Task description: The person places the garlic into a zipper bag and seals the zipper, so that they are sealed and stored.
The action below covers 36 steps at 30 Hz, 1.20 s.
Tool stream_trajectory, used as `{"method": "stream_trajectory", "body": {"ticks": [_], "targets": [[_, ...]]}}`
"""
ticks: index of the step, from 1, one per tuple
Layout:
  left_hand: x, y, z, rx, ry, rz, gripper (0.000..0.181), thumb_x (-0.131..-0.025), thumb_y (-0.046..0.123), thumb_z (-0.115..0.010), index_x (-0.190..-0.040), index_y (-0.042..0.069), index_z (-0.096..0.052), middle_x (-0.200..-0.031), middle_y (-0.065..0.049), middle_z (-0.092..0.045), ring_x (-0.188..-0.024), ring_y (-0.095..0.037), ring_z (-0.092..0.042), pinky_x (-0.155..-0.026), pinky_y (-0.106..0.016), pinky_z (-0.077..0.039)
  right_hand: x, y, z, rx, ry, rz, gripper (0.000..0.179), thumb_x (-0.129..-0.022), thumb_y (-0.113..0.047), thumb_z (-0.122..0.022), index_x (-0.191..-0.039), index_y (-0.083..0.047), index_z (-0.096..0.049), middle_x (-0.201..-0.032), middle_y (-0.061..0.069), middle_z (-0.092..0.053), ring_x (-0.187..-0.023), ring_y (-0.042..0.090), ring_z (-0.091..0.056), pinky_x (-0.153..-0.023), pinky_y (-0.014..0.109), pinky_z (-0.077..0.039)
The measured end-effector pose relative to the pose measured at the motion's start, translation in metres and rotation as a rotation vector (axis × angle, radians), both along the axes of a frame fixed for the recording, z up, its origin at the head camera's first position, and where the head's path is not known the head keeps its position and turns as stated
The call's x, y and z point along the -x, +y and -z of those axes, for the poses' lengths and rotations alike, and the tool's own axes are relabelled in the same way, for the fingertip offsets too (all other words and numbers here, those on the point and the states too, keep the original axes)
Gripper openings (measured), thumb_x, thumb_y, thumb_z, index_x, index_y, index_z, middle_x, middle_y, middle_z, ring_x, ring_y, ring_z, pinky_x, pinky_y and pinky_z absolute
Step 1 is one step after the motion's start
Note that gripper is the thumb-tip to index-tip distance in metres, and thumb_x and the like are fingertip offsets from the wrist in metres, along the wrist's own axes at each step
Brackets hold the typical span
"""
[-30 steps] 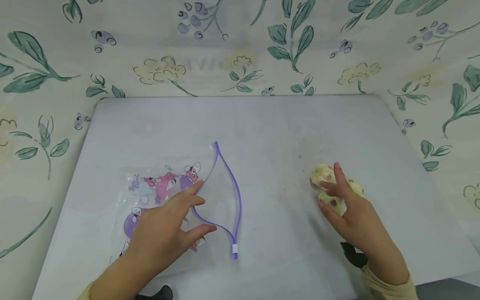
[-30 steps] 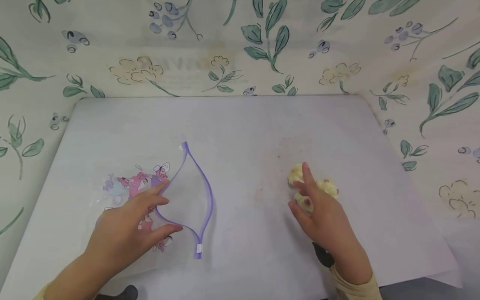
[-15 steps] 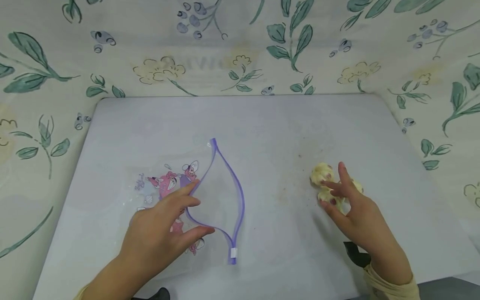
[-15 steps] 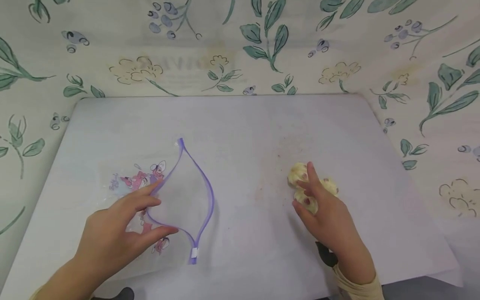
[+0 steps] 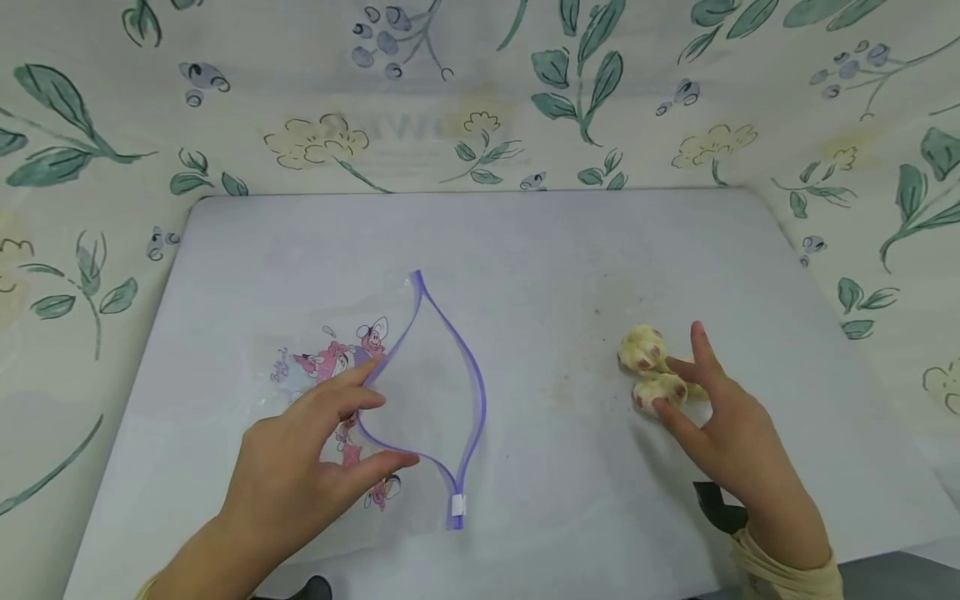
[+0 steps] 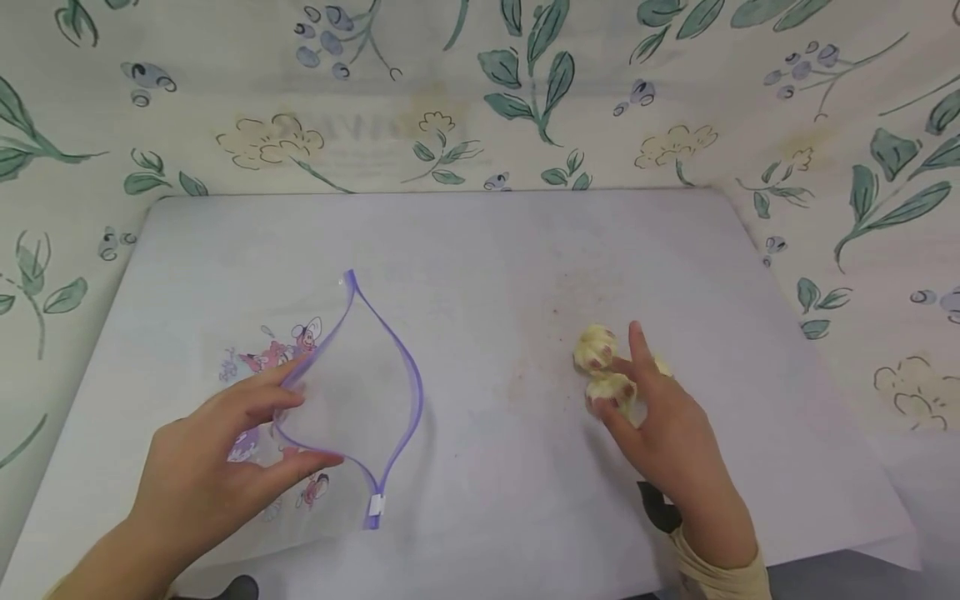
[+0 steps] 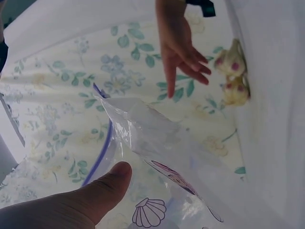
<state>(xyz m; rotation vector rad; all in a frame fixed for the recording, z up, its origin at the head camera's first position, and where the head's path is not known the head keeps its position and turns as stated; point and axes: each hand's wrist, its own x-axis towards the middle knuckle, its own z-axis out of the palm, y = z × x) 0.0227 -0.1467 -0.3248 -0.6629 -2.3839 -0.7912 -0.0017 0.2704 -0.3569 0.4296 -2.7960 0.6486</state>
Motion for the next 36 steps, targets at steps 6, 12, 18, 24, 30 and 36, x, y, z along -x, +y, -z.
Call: {"method": "stream_trajectory", "body": {"ticks": [6, 12, 18, 24, 30, 36], "targets": [[0.000, 0.000, 0.001, -0.012, 0.006, 0.004, 0.068, -0.088, 0.072, -0.054, -0.100, 0.006, -0.068, -0.122, -0.012, -0.074, -0.069, -0.018, -0.070, -0.051, -0.018, -0.050, 0.002, 0.008, 0.001, -0.086, -0.130, 0.109, 0.112, -0.081, -0.018, -0.084, -0.163, -0.018, -0.008, -0.132, 0.025, -0.064, -0.118, 0.054, -0.059, -0.092, 0.069, -0.049], [0.000, 0.000, 0.002, -0.016, 0.002, 0.006, 0.068, -0.088, 0.072, -0.054, -0.100, 0.007, -0.068, -0.122, -0.012, -0.074, -0.068, -0.017, -0.070, -0.051, -0.018, -0.051, 0.002, 0.016, 0.004, -0.146, -0.309, 0.167, 0.117, -0.077, -0.028, -0.087, -0.163, -0.015, -0.009, -0.142, 0.033, -0.054, -0.127, 0.056, -0.051, -0.100, 0.075, -0.040], [0.000, 0.000, 0.002, -0.017, 0.006, 0.010, 0.067, -0.088, 0.071, -0.054, -0.100, 0.007, -0.068, -0.122, -0.012, -0.074, -0.070, -0.018, -0.072, -0.054, -0.021, -0.054, 0.001, 0.021, 0.009, -0.143, -0.281, 0.223, 0.111, -0.073, -0.021, -0.089, -0.161, -0.010, -0.023, -0.146, 0.036, -0.046, -0.130, 0.058, -0.045, -0.100, 0.074, -0.039], [-0.001, 0.000, 0.002, -0.014, 0.010, 0.008, 0.066, -0.089, 0.071, -0.054, -0.099, 0.007, -0.068, -0.121, -0.012, -0.074, -0.070, -0.019, -0.072, -0.052, -0.020, -0.053, 0.006, 0.032, 0.014, -0.138, -0.392, 0.352, 0.101, -0.085, -0.035, -0.080, -0.161, -0.007, -0.020, -0.155, 0.040, -0.028, -0.131, 0.067, -0.036, -0.096, 0.080, -0.037], [-0.001, 0.000, 0.002, -0.013, 0.030, 0.016, 0.066, -0.090, 0.071, -0.053, -0.098, 0.007, -0.068, -0.119, -0.014, -0.074, -0.066, -0.018, -0.070, -0.049, -0.019, -0.051, 0.010, 0.036, 0.019, -0.143, -0.490, 0.366, 0.092, -0.089, -0.041, -0.074, -0.158, -0.004, -0.026, -0.152, 0.042, -0.030, -0.129, 0.066, -0.038, -0.093, 0.078, -0.040], [0.000, 0.000, 0.003, -0.017, 0.047, 0.020, 0.066, -0.090, 0.070, -0.054, -0.098, 0.006, -0.068, -0.118, -0.014, -0.075, -0.066, -0.018, -0.071, -0.049, -0.020, -0.051, 0.010, 0.036, 0.021, -0.135, -0.448, 0.377, 0.075, -0.090, -0.023, -0.073, -0.152, 0.000, -0.038, -0.143, 0.038, -0.047, -0.127, 0.057, -0.048, -0.091, 0.071, -0.047]]}}
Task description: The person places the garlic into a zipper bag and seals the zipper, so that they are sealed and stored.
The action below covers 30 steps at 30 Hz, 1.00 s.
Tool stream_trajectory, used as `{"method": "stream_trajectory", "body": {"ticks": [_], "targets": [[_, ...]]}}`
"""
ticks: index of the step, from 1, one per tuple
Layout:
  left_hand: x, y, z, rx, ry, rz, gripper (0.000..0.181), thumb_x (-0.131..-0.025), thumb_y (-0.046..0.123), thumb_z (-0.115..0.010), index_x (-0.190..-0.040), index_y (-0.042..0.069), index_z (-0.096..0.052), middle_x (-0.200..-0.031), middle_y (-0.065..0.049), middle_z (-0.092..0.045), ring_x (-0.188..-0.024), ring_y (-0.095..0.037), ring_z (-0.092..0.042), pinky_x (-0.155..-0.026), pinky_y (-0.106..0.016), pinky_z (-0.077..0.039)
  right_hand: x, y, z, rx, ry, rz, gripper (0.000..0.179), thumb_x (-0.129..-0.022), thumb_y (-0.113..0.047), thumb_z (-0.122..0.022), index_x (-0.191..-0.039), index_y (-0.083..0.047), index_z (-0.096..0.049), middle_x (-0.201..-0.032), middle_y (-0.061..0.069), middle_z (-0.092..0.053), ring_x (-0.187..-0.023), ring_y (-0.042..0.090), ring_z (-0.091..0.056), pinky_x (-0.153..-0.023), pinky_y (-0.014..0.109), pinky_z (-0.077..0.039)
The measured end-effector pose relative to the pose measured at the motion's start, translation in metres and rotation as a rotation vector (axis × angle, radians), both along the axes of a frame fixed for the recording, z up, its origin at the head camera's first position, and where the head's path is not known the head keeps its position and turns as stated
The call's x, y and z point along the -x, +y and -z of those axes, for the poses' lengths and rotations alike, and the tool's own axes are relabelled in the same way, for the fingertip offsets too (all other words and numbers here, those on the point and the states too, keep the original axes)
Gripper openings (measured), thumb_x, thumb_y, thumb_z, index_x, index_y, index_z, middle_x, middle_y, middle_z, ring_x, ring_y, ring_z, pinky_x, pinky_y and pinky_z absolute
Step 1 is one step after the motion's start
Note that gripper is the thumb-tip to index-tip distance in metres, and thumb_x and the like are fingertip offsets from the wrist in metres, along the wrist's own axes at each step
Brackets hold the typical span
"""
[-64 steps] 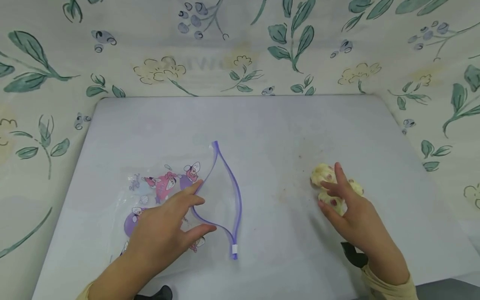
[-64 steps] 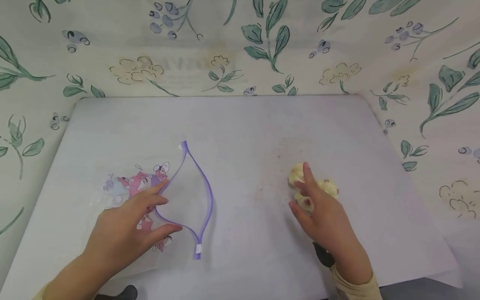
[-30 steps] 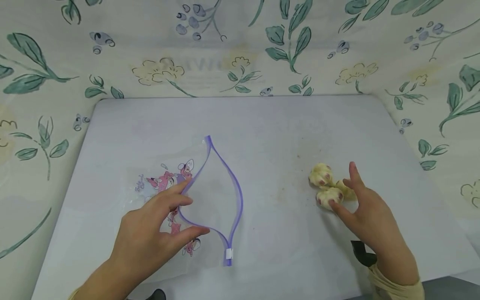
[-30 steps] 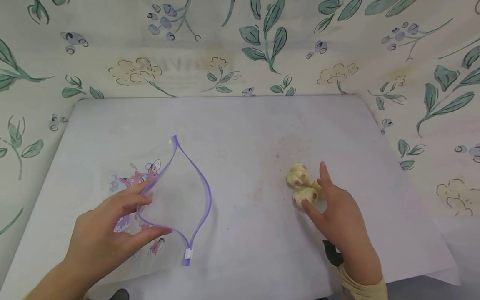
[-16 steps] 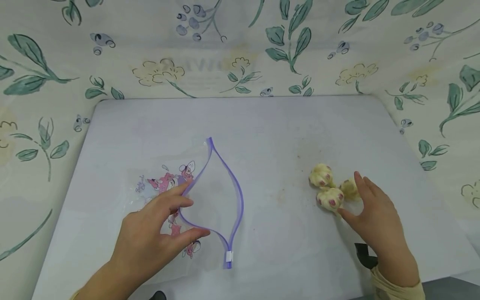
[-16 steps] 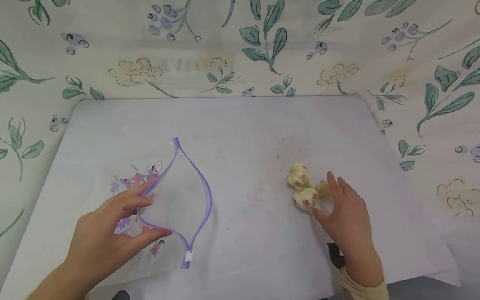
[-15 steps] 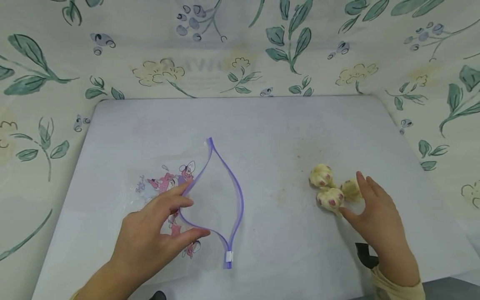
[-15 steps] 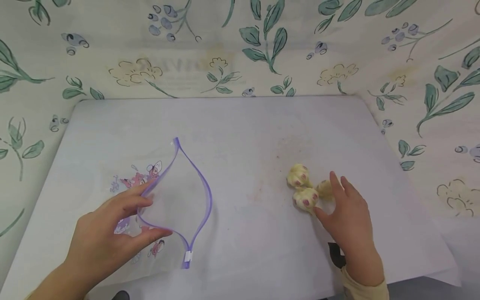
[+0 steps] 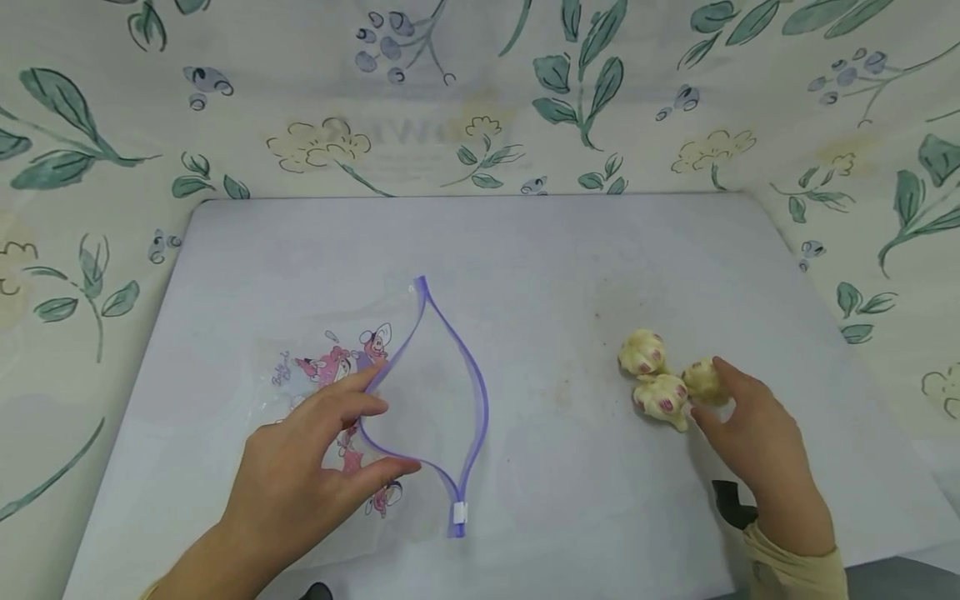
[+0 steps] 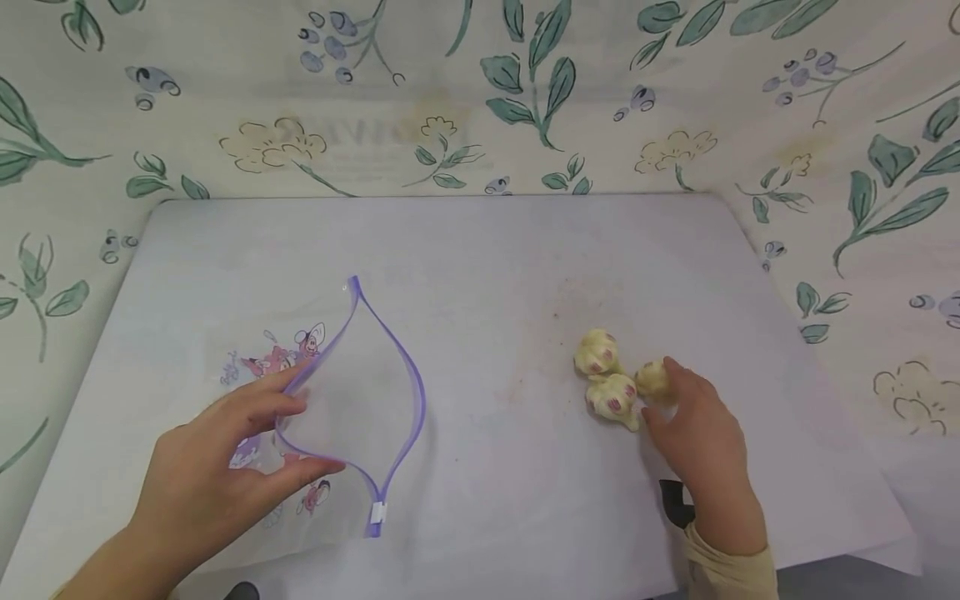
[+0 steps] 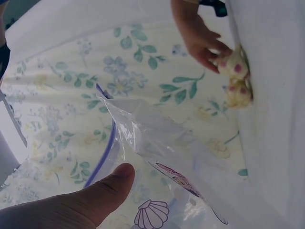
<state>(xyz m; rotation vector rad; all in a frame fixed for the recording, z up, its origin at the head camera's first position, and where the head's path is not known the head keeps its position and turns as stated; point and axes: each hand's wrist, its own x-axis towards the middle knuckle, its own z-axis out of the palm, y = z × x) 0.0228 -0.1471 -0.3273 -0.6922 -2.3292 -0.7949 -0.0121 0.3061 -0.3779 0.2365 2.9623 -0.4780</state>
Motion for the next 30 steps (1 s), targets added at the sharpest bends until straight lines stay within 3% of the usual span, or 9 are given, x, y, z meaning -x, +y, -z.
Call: {"method": "stream_trajectory", "body": {"ticks": [2, 5, 8, 12, 18, 21, 24, 27, 30], "targets": [[0.000, 0.000, -0.001, 0.005, -0.018, -0.002, 0.066, -0.090, 0.070, -0.054, -0.099, 0.007, -0.068, -0.120, -0.013, -0.074, -0.068, -0.018, -0.072, -0.051, -0.020, -0.052, 0.000, 0.001, 0.000, -0.027, 0.015, 0.024, 0.068, -0.090, -0.019, -0.072, -0.149, 0.000, -0.043, -0.135, 0.035, -0.055, -0.110, 0.051, -0.060, -0.075, 0.060, -0.055], [-0.001, -0.001, -0.002, 0.007, -0.059, -0.006, 0.066, -0.089, 0.072, -0.053, -0.100, 0.008, -0.068, -0.121, -0.013, -0.074, -0.073, -0.018, -0.073, -0.055, -0.021, -0.055, 0.001, 0.003, -0.001, -0.065, 0.026, 0.055, 0.062, -0.090, -0.018, -0.072, -0.144, 0.000, -0.048, -0.121, 0.032, -0.064, -0.081, 0.038, -0.065, -0.052, 0.040, -0.049], [-0.001, -0.002, -0.002, 0.004, -0.061, -0.005, 0.066, -0.089, 0.071, -0.054, -0.100, 0.008, -0.068, -0.122, -0.012, -0.073, -0.075, -0.019, -0.073, -0.058, -0.022, -0.056, 0.001, 0.004, -0.001, -0.071, 0.020, 0.072, 0.060, -0.090, -0.018, -0.073, -0.141, 0.000, -0.049, -0.116, 0.030, -0.065, -0.076, 0.034, -0.064, -0.048, 0.033, -0.044], [-0.001, -0.002, -0.001, 0.004, -0.030, 0.002, 0.065, -0.089, 0.070, -0.054, -0.100, 0.007, -0.068, -0.121, -0.012, -0.074, -0.073, -0.019, -0.073, -0.056, -0.021, -0.054, 0.000, 0.003, -0.002, -0.072, 0.032, 0.077, 0.059, -0.089, -0.019, -0.073, -0.139, 0.001, -0.050, -0.121, 0.032, -0.064, -0.086, 0.041, -0.066, -0.051, 0.039, -0.049], [-0.001, -0.002, -0.002, 0.012, -0.057, -0.003, 0.066, -0.089, 0.071, -0.053, -0.101, 0.007, -0.068, -0.122, -0.011, -0.073, -0.077, -0.019, -0.074, -0.054, -0.019, -0.053, 0.000, 0.001, -0.003, -0.087, 0.062, 0.098, 0.048, -0.092, -0.019, -0.068, -0.132, 0.003, -0.054, -0.122, 0.032, -0.064, -0.094, 0.046, -0.066, -0.049, 0.036, -0.049], [-0.001, -0.003, -0.002, 0.006, -0.053, 0.003, 0.065, -0.089, 0.070, -0.054, -0.101, 0.007, -0.068, -0.122, -0.011, -0.074, -0.078, -0.020, -0.074, -0.053, -0.018, -0.053, 0.003, 0.000, -0.002, -0.099, 0.034, 0.101, 0.047, -0.094, -0.024, -0.064, -0.131, 0.004, -0.054, -0.125, 0.033, -0.062, -0.097, 0.048, -0.065, -0.051, 0.039, -0.051], [-0.001, -0.003, -0.001, -0.002, -0.041, 0.008, 0.065, -0.089, 0.069, -0.056, -0.101, 0.006, -0.068, -0.120, -0.012, -0.074, -0.078, -0.020, -0.074, -0.053, -0.020, -0.053, 0.006, 0.002, 0.001, -0.086, -0.022, 0.086, 0.064, -0.094, -0.032, -0.064, -0.145, 0.002, -0.044, -0.135, 0.037, -0.052, -0.111, 0.055, -0.058, -0.067, 0.056, -0.056], [-0.001, -0.003, -0.001, -0.001, -0.035, 0.009, 0.065, -0.089, 0.069, -0.055, -0.101, 0.006, -0.068, -0.120, -0.013, -0.074, -0.076, -0.020, -0.074, -0.053, -0.021, -0.053, 0.008, 0.003, 0.005, -0.043, -0.031, 0.021, 0.080, -0.095, -0.032, -0.064, -0.158, -0.003, -0.024, -0.147, 0.040, -0.039, -0.126, 0.062, -0.045, -0.088, 0.072, -0.047], [0.000, -0.003, -0.001, -0.001, -0.018, 0.006, 0.065, -0.090, 0.070, -0.055, -0.099, 0.007, -0.068, -0.119, -0.013, -0.075, -0.076, -0.020, -0.074, -0.052, -0.020, -0.053, 0.008, 0.000, 0.009, -0.024, 0.019, -0.075, 0.080, -0.096, -0.023, -0.064, -0.161, -0.010, -0.020, -0.151, 0.038, -0.036, -0.130, 0.062, -0.041, -0.093, 0.075, -0.043]]}}
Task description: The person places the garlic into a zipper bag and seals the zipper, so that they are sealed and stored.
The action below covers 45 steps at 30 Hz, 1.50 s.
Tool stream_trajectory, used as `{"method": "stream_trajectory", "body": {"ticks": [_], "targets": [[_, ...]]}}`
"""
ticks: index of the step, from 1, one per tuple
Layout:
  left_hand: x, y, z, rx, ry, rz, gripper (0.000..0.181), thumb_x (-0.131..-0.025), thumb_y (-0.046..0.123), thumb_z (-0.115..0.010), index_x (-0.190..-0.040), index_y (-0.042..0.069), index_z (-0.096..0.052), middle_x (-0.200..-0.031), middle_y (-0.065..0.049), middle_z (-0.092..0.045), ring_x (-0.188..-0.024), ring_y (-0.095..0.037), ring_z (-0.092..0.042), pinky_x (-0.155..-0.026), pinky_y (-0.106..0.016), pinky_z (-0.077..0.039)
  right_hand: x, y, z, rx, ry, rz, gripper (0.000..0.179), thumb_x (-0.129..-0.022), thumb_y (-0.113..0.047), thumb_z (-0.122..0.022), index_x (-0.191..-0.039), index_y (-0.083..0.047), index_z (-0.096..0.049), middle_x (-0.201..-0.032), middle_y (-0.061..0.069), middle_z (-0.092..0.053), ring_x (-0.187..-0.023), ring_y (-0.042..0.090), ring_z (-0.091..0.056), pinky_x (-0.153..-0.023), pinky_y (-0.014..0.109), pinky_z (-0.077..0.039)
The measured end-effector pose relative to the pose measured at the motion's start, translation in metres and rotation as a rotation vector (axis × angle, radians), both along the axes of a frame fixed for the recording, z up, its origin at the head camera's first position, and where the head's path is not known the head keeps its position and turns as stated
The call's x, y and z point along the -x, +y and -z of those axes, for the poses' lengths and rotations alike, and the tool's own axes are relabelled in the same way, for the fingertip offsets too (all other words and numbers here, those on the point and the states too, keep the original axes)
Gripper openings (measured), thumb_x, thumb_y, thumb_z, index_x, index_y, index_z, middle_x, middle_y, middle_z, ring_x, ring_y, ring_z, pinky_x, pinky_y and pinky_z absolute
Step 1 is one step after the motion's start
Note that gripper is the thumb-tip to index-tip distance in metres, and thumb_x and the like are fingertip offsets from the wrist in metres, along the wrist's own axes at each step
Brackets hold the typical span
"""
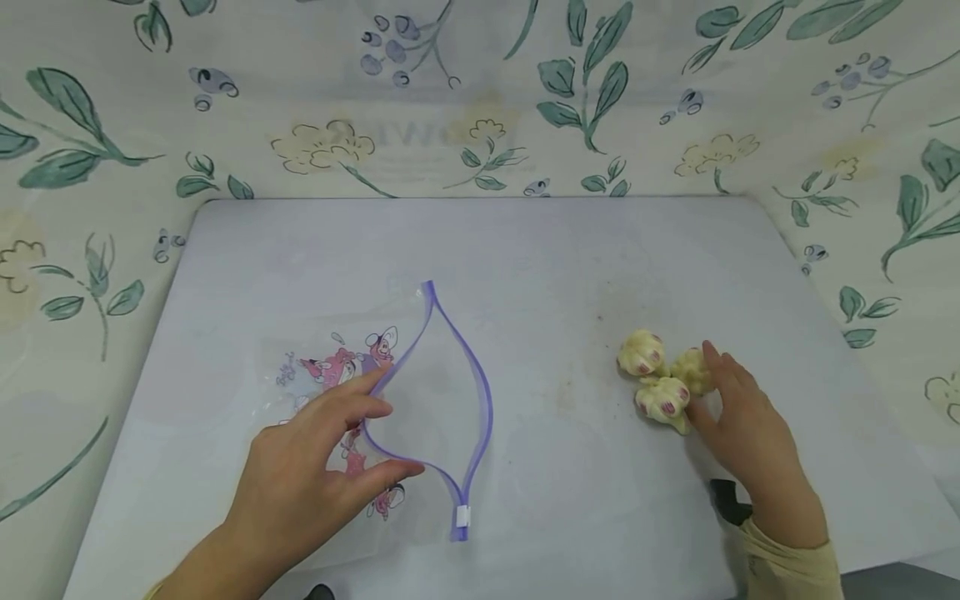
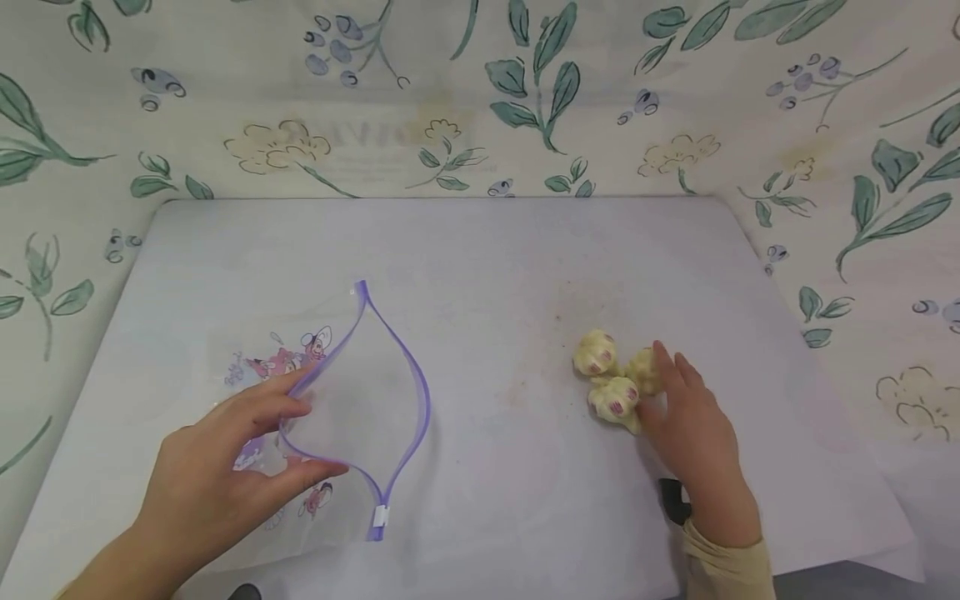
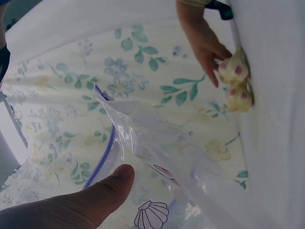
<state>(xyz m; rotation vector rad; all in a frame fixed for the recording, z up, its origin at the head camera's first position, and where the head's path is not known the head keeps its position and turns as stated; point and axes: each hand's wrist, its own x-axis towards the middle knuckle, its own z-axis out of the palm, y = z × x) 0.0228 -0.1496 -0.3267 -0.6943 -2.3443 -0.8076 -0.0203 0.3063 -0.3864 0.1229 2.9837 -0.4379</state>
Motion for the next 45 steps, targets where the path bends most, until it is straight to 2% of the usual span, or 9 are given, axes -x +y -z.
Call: {"method": "stream_trajectory", "body": {"ticks": [5, 8, 10, 15, 20, 28, 36, 40, 45], "targets": [[-0.001, 0.001, 0.000, 0.003, 0.002, 0.005, 0.065, -0.090, 0.069, -0.054, -0.100, 0.007, -0.067, -0.119, -0.013, -0.074, -0.074, -0.020, -0.074, -0.052, -0.020, -0.052, 0.000, -0.004, -0.001, -0.052, 0.082, 0.001, 0.064, -0.093, -0.017, -0.070, -0.150, -0.008, -0.043, -0.132, 0.032, -0.058, -0.107, 0.050, -0.063, -0.067, 0.055, -0.055], [-0.002, 0.000, -0.001, 0.009, -0.028, 0.000, 0.066, -0.090, 0.070, -0.053, -0.101, 0.008, -0.067, -0.121, -0.012, -0.074, -0.075, -0.019, -0.074, -0.053, -0.019, -0.053, -0.001, -0.002, -0.002, -0.062, 0.118, 0.035, 0.061, -0.091, -0.019, -0.074, -0.144, -0.005, -0.048, -0.116, 0.031, -0.064, -0.084, 0.040, -0.067, -0.050, 0.039, -0.048], [-0.003, 0.000, -0.001, 0.013, -0.041, -0.005, 0.066, -0.090, 0.071, -0.052, -0.102, 0.008, -0.067, -0.122, -0.011, -0.074, -0.076, -0.019, -0.074, -0.053, -0.019, -0.053, -0.001, 0.000, -0.002, -0.057, 0.104, 0.050, 0.064, -0.090, -0.022, -0.075, -0.144, -0.004, -0.046, -0.114, 0.031, -0.063, -0.078, 0.036, -0.065, -0.047, 0.035, -0.045], [-0.002, 0.001, 0.000, 0.007, -0.004, 0.002, 0.065, -0.090, 0.070, -0.053, -0.101, 0.007, -0.067, -0.121, -0.012, -0.074, -0.076, -0.019, -0.074, -0.053, -0.020, -0.053, -0.001, 0.004, -0.001, -0.078, 0.037, 0.097, 0.068, -0.089, -0.025, -0.075, -0.146, -0.005, -0.043, -0.115, 0.035, -0.060, -0.077, 0.035, -0.064, -0.047, 0.036, -0.044], [-0.002, 0.001, 0.001, 0.010, 0.014, 0.010, 0.065, -0.091, 0.069, -0.054, -0.100, 0.006, -0.067, -0.120, -0.011, -0.074, -0.078, -0.018, -0.074, -0.053, -0.022, -0.054, -0.005, 0.005, -0.003, -0.091, 0.044, 0.142, 0.068, -0.090, -0.028, -0.074, -0.147, -0.006, -0.043, -0.112, 0.031, -0.063, -0.081, 0.039, -0.066, -0.045, 0.032, -0.041], [-0.003, 0.001, 0.005, -0.001, 0.020, 0.011, 0.065, -0.091, 0.069, -0.053, -0.098, 0.007, -0.068, -0.117, -0.013, -0.075, -0.072, -0.019, -0.072, -0.050, -0.019, -0.051, -0.016, -0.010, -0.022, -0.026, 0.212, 0.156, 0.069, -0.088, -0.024, -0.078, -0.147, -0.007, -0.046, -0.117, 0.028, -0.066, -0.099, 0.043, -0.068, -0.049, 0.033, -0.043], [-0.003, 0.001, 0.004, -0.005, 0.020, 0.018, 0.064, -0.091, 0.069, -0.055, -0.099, 0.007, -0.067, -0.118, -0.011, -0.075, -0.076, -0.018, -0.073, -0.051, -0.021, -0.052, -0.014, -0.058, -0.050, 0.166, 0.426, -0.049, 0.073, -0.080, -0.013, -0.085, -0.145, -0.010, -0.052, -0.120, 0.017, -0.069, -0.102, 0.035, -0.069, -0.073, 0.051, -0.054], [-0.004, 0.001, 0.002, 0.009, 0.000, 0.011, 0.065, -0.091, 0.069, -0.055, -0.099, 0.006, -0.067, -0.119, -0.010, -0.075, -0.078, -0.016, -0.074, -0.053, -0.021, -0.053, -0.009, -0.085, -0.070, 0.196, 0.486, -0.218, 0.074, -0.077, -0.014, -0.088, -0.143, -0.012, -0.055, -0.124, 0.012, -0.069, -0.098, 0.025, -0.070, -0.076, 0.047, -0.056], [-0.002, 0.001, 0.001, 0.001, -0.007, -0.011, 0.066, -0.090, 0.070, -0.054, -0.100, 0.007, -0.068, -0.121, -0.010, -0.074, -0.082, -0.020, -0.076, -0.055, -0.023, -0.055, 0.000, -0.108, -0.088, 0.194, 0.529, -0.392, 0.071, -0.076, -0.021, -0.089, -0.139, -0.014, -0.058, -0.116, 0.006, -0.071, -0.089, 0.017, -0.067, -0.072, 0.041, -0.058]]}}
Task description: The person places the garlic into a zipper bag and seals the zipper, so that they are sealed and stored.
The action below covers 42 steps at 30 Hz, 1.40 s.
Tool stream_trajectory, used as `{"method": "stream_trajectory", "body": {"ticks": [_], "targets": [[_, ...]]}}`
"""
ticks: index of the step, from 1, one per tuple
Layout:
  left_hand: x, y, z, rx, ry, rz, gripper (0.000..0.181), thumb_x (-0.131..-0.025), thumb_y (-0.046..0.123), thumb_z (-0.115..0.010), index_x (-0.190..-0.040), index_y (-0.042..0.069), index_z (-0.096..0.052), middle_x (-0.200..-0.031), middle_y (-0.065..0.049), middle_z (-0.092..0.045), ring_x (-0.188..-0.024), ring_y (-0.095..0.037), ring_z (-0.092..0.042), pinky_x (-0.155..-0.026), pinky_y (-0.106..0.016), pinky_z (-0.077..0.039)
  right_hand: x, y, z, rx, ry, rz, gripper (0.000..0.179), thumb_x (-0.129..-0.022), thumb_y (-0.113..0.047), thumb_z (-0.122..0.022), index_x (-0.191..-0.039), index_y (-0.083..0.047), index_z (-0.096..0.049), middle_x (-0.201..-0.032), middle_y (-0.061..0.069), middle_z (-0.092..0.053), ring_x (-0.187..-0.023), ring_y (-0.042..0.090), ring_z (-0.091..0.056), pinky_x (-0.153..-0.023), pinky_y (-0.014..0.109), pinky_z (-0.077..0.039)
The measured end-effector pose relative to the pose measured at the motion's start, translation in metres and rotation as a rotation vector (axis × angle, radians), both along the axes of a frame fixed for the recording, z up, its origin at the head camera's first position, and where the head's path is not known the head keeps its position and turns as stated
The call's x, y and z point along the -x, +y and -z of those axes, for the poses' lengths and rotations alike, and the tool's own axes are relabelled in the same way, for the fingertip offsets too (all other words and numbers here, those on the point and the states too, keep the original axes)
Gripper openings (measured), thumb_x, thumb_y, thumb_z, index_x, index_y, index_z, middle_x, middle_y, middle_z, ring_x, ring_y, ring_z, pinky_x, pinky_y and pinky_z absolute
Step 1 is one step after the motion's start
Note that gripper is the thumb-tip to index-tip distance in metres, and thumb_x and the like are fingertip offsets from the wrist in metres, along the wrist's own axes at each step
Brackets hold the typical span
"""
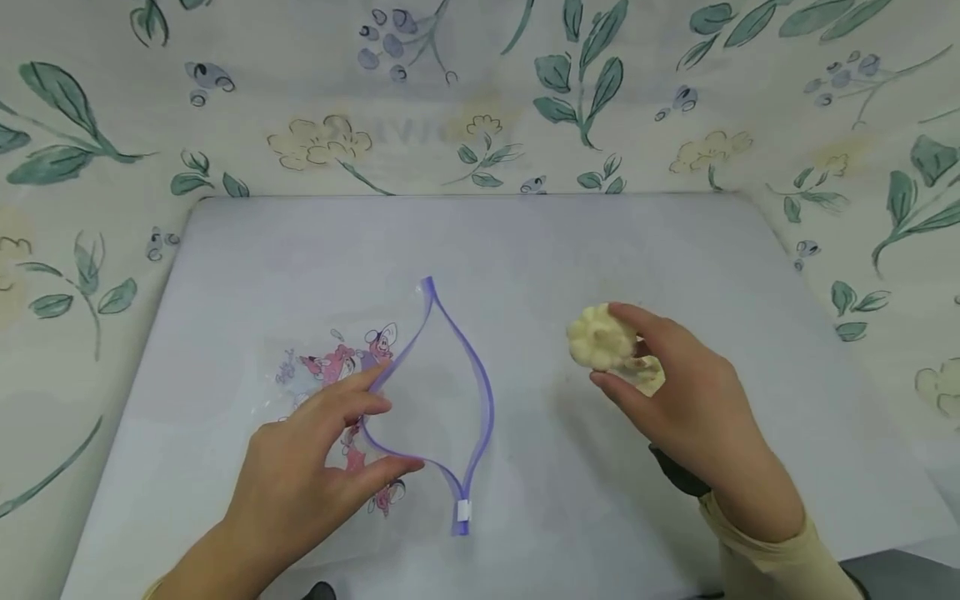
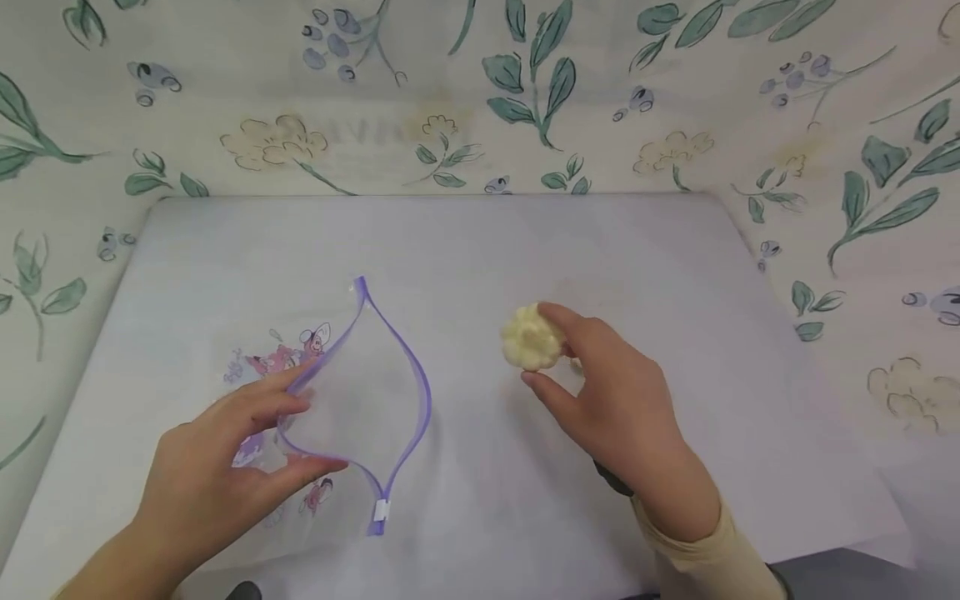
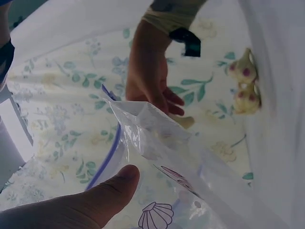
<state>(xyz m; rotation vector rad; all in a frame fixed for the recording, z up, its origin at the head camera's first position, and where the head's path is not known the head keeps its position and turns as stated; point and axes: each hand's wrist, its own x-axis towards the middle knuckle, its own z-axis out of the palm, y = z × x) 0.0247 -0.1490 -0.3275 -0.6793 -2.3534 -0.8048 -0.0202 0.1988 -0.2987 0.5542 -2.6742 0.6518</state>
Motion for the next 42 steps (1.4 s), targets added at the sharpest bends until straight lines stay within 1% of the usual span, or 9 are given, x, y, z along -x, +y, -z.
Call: {"method": "stream_trajectory", "body": {"ticks": [4, 9, 14, 19, 23, 29, 32, 37, 42], "targets": [[0.004, 0.002, 0.000, -0.012, -0.002, -0.009, 0.067, -0.089, 0.071, -0.053, -0.100, 0.007, -0.068, -0.122, -0.010, -0.074, -0.081, -0.022, -0.076, -0.054, -0.023, -0.055, 0.007, -0.009, -0.007, -0.021, 0.043, -0.056, 0.070, -0.075, -0.022, -0.089, -0.137, -0.013, -0.059, -0.109, 0.006, -0.071, -0.086, 0.016, -0.067, -0.067, 0.038, -0.058], [0.003, 0.004, 0.000, -0.019, -0.030, -0.022, 0.068, -0.088, 0.072, -0.053, -0.100, 0.008, -0.069, -0.123, -0.009, -0.074, -0.085, -0.022, -0.076, -0.056, -0.023, -0.056, 0.013, -0.019, -0.014, -0.030, 0.049, -0.078, 0.069, -0.076, -0.024, -0.089, -0.137, -0.014, -0.059, -0.105, 0.004, -0.071, -0.085, 0.014, -0.065, -0.062, 0.035, -0.055], [0.003, 0.001, 0.002, -0.019, -0.005, -0.018, 0.067, -0.088, 0.071, -0.054, -0.100, 0.007, -0.069, -0.122, -0.010, -0.074, -0.083, -0.023, -0.076, -0.055, -0.023, -0.056, 0.018, -0.029, -0.021, -0.026, 0.059, -0.103, 0.069, -0.077, -0.023, -0.089, -0.138, -0.014, -0.058, -0.103, 0.003, -0.070, -0.086, 0.013, -0.062, -0.059, 0.031, -0.049], [0.005, 0.000, 0.001, -0.009, -0.015, 0.008, 0.066, -0.089, 0.071, -0.054, -0.102, 0.008, -0.068, -0.123, -0.010, -0.073, -0.087, -0.023, -0.076, -0.057, -0.023, -0.056, 0.018, -0.032, -0.019, -0.029, 0.029, -0.097, 0.068, -0.078, -0.024, -0.088, -0.138, -0.014, -0.058, -0.107, 0.004, -0.071, -0.086, 0.014, -0.062, -0.057, 0.028, -0.047], [0.004, -0.001, 0.002, -0.005, -0.021, 0.010, 0.066, -0.089, 0.071, -0.054, -0.102, 0.008, -0.068, -0.123, -0.010, -0.074, -0.090, -0.024, -0.076, -0.058, -0.024, -0.057, 0.018, -0.034, -0.018, -0.039, 0.015, -0.105, 0.068, -0.078, -0.026, -0.088, -0.138, -0.014, -0.058, -0.113, 0.004, -0.071, -0.087, 0.015, -0.064, -0.059, 0.028, -0.049], [0.001, -0.002, 0.005, -0.009, -0.016, 0.005, 0.065, -0.089, 0.070, -0.054, -0.102, 0.008, -0.068, -0.123, -0.010, -0.074, -0.082, -0.021, -0.076, -0.059, -0.024, -0.057, 0.019, -0.039, -0.017, -0.007, 0.021, -0.125, 0.068, -0.079, -0.027, -0.088, -0.138, -0.015, -0.058, -0.117, 0.003, -0.071, -0.089, 0.016, -0.065, -0.067, 0.033, -0.055], [0.000, -0.001, 0.007, -0.011, -0.024, 0.007, 0.065, -0.089, 0.070, -0.055, -0.101, 0.008, -0.068, -0.122, -0.010, -0.074, -0.083, -0.021, -0.076, -0.060, -0.024, -0.058, 0.017, -0.040, -0.014, 0.005, 0.024, -0.124, 0.067, -0.078, -0.027, -0.088, -0.137, -0.015, -0.059, -0.115, 0.002, -0.072, -0.089, 0.014, -0.065, -0.065, 0.031, -0.054], [-0.002, -0.001, 0.009, -0.022, 0.004, -0.005, 0.065, -0.090, 0.070, -0.056, -0.099, 0.006, -0.069, -0.119, -0.010, -0.075, -0.085, -0.022, -0.076, -0.060, -0.024, -0.058, 0.017, -0.043, -0.012, 0.008, 0.025, -0.144, 0.067, -0.078, -0.029, -0.088, -0.137, -0.016, -0.059, -0.111, 0.000, -0.072, -0.088, 0.012, -0.066, -0.063, 0.030, -0.052], [-0.004, -0.001, 0.006, 0.002, -0.045, -0.020, 0.068, -0.088, 0.071, -0.055, -0.100, 0.006, -0.068, -0.121, -0.010, -0.074, -0.085, -0.022, -0.076, -0.062, -0.023, -0.058, 0.016, -0.048, -0.013, 0.001, 0.033, -0.178, 0.067, -0.079, -0.032, -0.087, -0.137, -0.016, -0.059, -0.106, -0.003, -0.073, -0.089, 0.011, -0.069, -0.060, 0.030, -0.052]]}}
